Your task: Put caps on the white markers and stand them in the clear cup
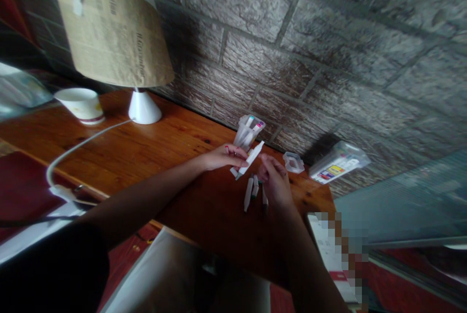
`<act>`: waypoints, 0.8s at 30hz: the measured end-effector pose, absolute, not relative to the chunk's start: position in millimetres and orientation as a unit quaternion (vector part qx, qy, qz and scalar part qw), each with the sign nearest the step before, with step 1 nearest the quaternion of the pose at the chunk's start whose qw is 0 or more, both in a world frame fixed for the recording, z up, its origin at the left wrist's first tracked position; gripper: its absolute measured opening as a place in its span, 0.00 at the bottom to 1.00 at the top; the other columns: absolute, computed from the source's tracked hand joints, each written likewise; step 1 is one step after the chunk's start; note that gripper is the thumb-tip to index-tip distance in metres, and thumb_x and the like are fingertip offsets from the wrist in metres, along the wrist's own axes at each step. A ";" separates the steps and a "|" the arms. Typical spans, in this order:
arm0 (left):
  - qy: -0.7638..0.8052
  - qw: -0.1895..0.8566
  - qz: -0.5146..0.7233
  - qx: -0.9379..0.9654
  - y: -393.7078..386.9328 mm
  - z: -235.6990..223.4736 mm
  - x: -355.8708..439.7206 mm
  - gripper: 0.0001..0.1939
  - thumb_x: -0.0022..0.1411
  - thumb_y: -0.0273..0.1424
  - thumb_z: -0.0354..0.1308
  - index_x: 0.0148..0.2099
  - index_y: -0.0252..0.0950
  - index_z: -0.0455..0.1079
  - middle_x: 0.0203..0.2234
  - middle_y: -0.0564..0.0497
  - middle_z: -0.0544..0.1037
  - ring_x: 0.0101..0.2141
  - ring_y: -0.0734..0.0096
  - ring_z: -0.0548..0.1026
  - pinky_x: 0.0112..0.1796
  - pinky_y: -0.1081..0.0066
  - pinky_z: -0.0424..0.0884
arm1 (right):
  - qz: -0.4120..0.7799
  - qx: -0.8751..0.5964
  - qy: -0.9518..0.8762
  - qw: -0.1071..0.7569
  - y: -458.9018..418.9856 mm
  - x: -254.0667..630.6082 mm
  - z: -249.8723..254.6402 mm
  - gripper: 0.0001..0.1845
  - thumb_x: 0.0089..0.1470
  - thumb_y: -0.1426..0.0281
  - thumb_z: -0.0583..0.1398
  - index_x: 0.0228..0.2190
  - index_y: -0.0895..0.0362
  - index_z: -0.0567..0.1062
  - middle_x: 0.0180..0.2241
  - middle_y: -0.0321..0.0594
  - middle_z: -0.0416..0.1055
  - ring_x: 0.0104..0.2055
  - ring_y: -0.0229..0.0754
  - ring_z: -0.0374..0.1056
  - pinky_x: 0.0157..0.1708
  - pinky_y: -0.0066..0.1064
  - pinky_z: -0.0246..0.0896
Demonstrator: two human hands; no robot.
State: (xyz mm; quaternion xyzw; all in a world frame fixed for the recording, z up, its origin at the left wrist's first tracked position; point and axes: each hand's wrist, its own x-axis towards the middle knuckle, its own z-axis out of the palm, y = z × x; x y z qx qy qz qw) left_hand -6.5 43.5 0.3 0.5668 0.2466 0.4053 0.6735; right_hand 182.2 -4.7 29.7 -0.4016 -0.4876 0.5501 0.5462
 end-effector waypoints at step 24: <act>0.256 0.678 0.424 0.543 44.1 0.4 -8.5 0.17 0.47 0.32 0.71 0.39 0.31 0.75 0.22 0.53 0.76 0.21 0.78 0.71 0.25 0.75 0.68 | 0.237 -0.536 -0.765 0.268 20.0 227.7 5.0 0.09 0.50 0.66 0.64 0.35 0.54 0.81 0.35 0.41 0.81 0.35 0.45 0.76 0.39 0.38 0.69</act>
